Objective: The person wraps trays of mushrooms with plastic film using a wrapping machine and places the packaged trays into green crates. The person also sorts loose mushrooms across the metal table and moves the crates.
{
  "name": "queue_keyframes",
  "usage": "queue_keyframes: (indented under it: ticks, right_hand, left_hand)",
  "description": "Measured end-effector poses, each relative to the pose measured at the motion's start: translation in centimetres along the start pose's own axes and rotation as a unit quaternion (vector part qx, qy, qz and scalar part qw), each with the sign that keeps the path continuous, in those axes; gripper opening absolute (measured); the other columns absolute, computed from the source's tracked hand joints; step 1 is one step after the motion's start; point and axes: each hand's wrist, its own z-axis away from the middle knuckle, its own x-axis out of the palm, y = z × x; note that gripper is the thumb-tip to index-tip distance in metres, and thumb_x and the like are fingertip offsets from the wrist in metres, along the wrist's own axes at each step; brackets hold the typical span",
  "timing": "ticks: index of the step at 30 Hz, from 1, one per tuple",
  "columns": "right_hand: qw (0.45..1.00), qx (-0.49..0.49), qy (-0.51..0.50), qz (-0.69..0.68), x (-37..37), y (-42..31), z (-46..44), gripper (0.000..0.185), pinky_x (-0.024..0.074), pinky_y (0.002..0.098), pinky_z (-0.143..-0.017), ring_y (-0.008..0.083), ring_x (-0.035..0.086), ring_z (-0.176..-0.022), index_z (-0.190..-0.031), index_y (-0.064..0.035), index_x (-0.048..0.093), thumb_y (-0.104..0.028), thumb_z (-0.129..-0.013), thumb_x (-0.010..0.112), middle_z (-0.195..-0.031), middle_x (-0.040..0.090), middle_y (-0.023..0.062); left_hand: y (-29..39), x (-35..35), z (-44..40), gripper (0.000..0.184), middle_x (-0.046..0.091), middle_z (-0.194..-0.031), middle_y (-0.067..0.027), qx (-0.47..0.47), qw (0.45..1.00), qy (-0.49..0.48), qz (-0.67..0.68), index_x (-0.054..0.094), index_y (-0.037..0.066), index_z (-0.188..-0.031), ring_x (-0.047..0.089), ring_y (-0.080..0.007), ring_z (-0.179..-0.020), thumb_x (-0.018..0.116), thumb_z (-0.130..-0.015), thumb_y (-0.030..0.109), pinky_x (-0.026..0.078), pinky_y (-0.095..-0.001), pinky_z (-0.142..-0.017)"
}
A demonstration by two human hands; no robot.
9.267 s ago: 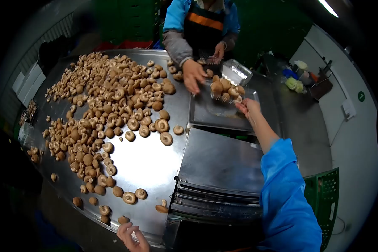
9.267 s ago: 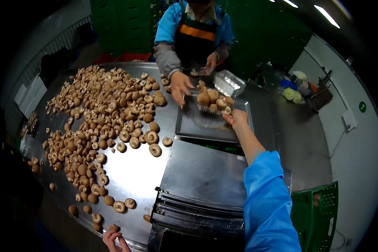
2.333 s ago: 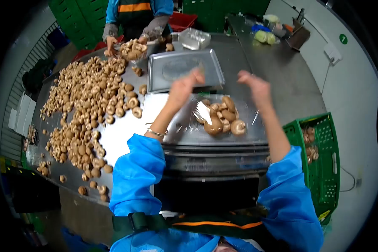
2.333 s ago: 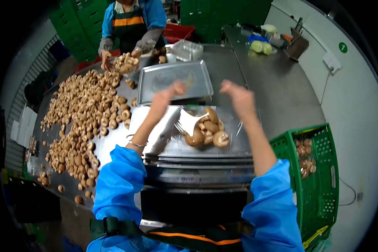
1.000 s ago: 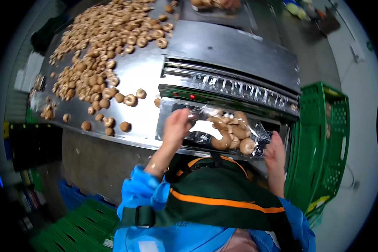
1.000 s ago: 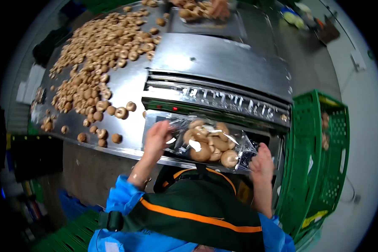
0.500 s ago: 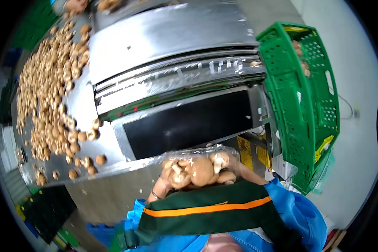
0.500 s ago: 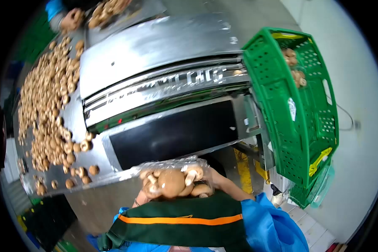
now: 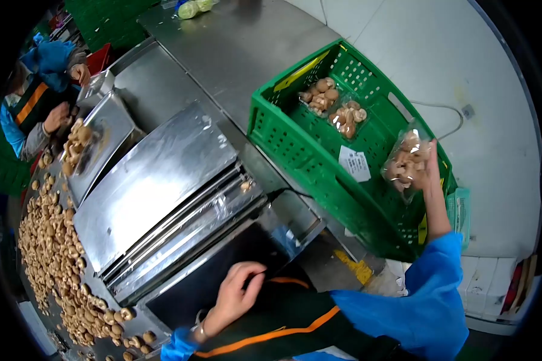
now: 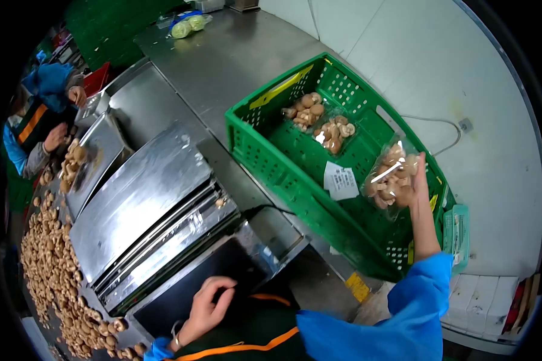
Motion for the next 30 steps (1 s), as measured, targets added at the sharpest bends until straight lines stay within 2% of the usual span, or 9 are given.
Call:
queue_keyframes:
  ticks: [3, 4, 8, 11, 13, 15, 18, 23, 30]
  right_hand:
    - [0.998, 0.003, 0.063, 0.022, -18.1, 2.3, -16.7, 0.067, 0.0486, 0.0444, -0.08, 0.0277, 0.057, -0.091, -0.11, -0.0064, 0.052, -0.065, -0.078, 0.045, -0.102, 0.057, 0.0112]
    - [0.97, -0.041, 0.222, 0.093, -16.7, 3.4, -18.0, 0.066, 0.0493, 0.0417, -0.079, 0.0276, 0.057, -0.091, -0.111, -0.0061, 0.051, -0.064, -0.079, 0.044, -0.102, 0.057, 0.0108]
    - [0.909, -0.042, 0.37, 0.188, -18.3, 7.7, -28.9, 0.063, 0.0478, 0.0409, -0.077, 0.0278, 0.056, -0.093, -0.111, -0.0047, 0.051, -0.06, -0.083, 0.038, -0.103, 0.056, 0.0116]
    - [0.694, 0.047, 0.379, 0.611, -12.9, 5.3, -25.7, 0.064, 0.0347, 0.0496, -0.091, 0.0338, 0.046, -0.111, -0.116, 0.0, 0.05, -0.054, -0.084, 0.037, -0.118, 0.049, 0.0198]
    - [0.551, 0.047, 0.619, 0.558, -7.8, 4.6, -24.4, 0.065, 0.041, 0.047, -0.085, 0.0344, 0.051, -0.105, -0.113, 0.0002, 0.053, -0.055, -0.079, 0.043, -0.109, 0.054, 0.0216]
    - [0.608, -0.192, 0.548, 0.541, -2.7, 2.6, -22.4, 0.058, 0.0453, 0.0426, -0.081, 0.0338, 0.059, -0.088, -0.11, 0.0015, 0.055, -0.048, -0.079, 0.052, -0.106, 0.058, 0.0207]
    - [0.801, -0.482, 0.11, 0.338, 14.4, 0.1, -22.4, 0.039, 0.0451, 0.0343, -0.08, 0.0217, 0.056, -0.094, -0.118, -0.002, 0.049, -0.023, -0.086, 0.052, -0.112, 0.055, 0.0131]
    - [0.772, -0.317, -0.38, 0.398, 46.9, 12.6, -11.4, 0.026, 0.0451, 0.0251, -0.07, 0.0112, 0.052, -0.084, -0.108, -0.0077, 0.057, -0.024, -0.089, 0.049, -0.1, 0.057, 0.0024]
    - [0.859, -0.009, -0.371, 0.352, 68.9, 35.9, -9.9, 0.038, 0.0512, 0.035, -0.061, 0.0232, 0.053, -0.084, -0.124, -0.006, 0.041, -0.022, -0.089, 0.043, -0.114, 0.048, 0.0108]
  left_hand:
    - [-2.6, -0.8, 2.7, 0.017, 0.057, -0.086, -0.0128, -0.018, 0.982, 0.11, -0.151, 0.057, 0.001, -0.087, 0.054, -0.0288, -0.08, 0.055, -0.072, -0.008, 0.043, -0.0341, -0.073]
    - [-3.3, -1.1, 4.1, 0.019, 0.056, -0.086, -0.0136, -0.034, 0.97, 0.14, -0.195, 0.056, 0.001, -0.085, 0.053, -0.0297, -0.081, 0.052, -0.071, -0.011, 0.042, -0.0361, -0.076]
    - [-6.7, -0.7, 10.2, 0.032, 0.05, -0.098, -0.012, -0.086, 0.888, 0.167, -0.42, 0.055, 0.006, -0.089, 0.045, -0.0326, -0.093, 0.053, -0.063, -0.012, 0.034, -0.0422, -0.084]
    - [-7.5, -1.1, 11.2, 0.033, 0.05, -0.1, -0.0108, -0.033, 0.888, 0.135, -0.439, 0.056, 0.011, -0.089, 0.045, -0.0312, -0.094, 0.058, -0.058, 0.001, 0.033, -0.0428, -0.08]
    - [-8.2, -0.7, 12.0, 0.035, 0.051, -0.099, -0.0077, -0.041, 0.874, 0.158, -0.458, 0.058, 0.016, -0.089, 0.046, -0.0283, -0.093, 0.06, -0.055, 0.01, 0.033, -0.0418, -0.078]
    - [-7.3, -1.0, 10.8, 0.034, 0.052, -0.097, -0.0051, -0.042, 0.885, 0.171, -0.431, 0.059, 0.017, -0.083, 0.048, -0.0269, -0.092, 0.063, -0.051, 0.008, 0.036, -0.0412, -0.076]
    - [-7.0, -1.5, 11.0, 0.036, 0.054, -0.098, -0.0008, -0.033, 0.891, 0.172, -0.42, 0.06, 0.019, -0.088, 0.049, -0.0225, -0.092, 0.065, -0.054, 0.013, 0.036, -0.0387, -0.075]
    - [-8.0, -1.8, 12.5, 0.043, 0.055, -0.103, -0.0008, -0.013, 0.911, 0.21, -0.353, 0.054, 0.016, -0.099, 0.049, -0.0221, -0.095, 0.067, -0.059, 0.016, 0.036, -0.0372, -0.077]
    - [-9.2, -4.1, 16.8, 0.038, 0.056, -0.105, 0.0003, -0.123, 0.854, 0.367, -0.347, 0.055, 0.017, -0.1, 0.048, -0.0194, -0.092, 0.065, -0.063, 0.014, 0.036, -0.0358, -0.077]
